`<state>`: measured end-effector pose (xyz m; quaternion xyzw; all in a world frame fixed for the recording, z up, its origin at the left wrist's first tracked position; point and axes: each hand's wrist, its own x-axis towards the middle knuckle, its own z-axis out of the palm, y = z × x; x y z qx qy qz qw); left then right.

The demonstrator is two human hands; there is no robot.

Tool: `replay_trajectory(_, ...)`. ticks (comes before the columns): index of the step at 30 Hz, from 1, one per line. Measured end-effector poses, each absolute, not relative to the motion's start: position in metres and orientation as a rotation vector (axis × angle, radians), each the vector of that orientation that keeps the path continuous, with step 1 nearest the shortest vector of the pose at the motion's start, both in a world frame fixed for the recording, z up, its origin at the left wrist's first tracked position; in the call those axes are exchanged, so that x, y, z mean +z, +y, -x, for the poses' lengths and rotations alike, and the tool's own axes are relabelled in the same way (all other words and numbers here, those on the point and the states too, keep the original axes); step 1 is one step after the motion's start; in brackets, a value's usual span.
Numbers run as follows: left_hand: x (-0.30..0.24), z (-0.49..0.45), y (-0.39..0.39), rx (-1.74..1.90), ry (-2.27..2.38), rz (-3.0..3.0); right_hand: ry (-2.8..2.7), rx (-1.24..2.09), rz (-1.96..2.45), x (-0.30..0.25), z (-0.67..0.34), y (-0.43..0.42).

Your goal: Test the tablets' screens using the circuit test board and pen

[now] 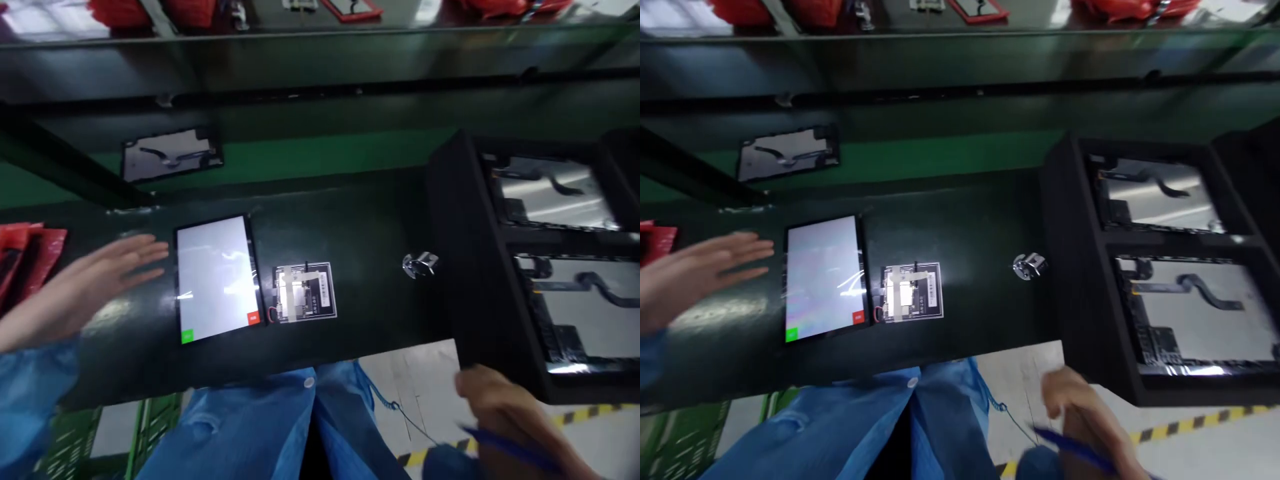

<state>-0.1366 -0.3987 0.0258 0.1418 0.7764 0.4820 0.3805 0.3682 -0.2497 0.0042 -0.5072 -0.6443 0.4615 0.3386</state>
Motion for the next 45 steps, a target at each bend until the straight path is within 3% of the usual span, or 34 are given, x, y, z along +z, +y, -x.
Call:
replay_trajectory(6,-0.012,0.104,-0.436,1.432,1.867,0.045,-2.124,1.402,0.995,-0.028,-0.215,-0.228)
replay_trajectory(12,-0.027,0.122,-0.408,1.458,1.733,0.218,-2.526,1.212,0.570,-0.048,-0.157,-0.237)
replay_trajectory(16,-0.044,0.122,-0.380,1.547,1.710,0.059,-2.454,1.174,0.716,-0.055,-0.148,-0.238)
replay_trajectory(27,-0.052,0.099,-0.367,1.982,1.646,-0.397,-2.727,0.568,0.795,-0.081,-0.158,-0.214)
replay_trajectory(45,-0.045,0.082,-0.386,2.094,1.645,-0.462,-2.762,0.491,0.841,-0.082,-0.160,-0.208)
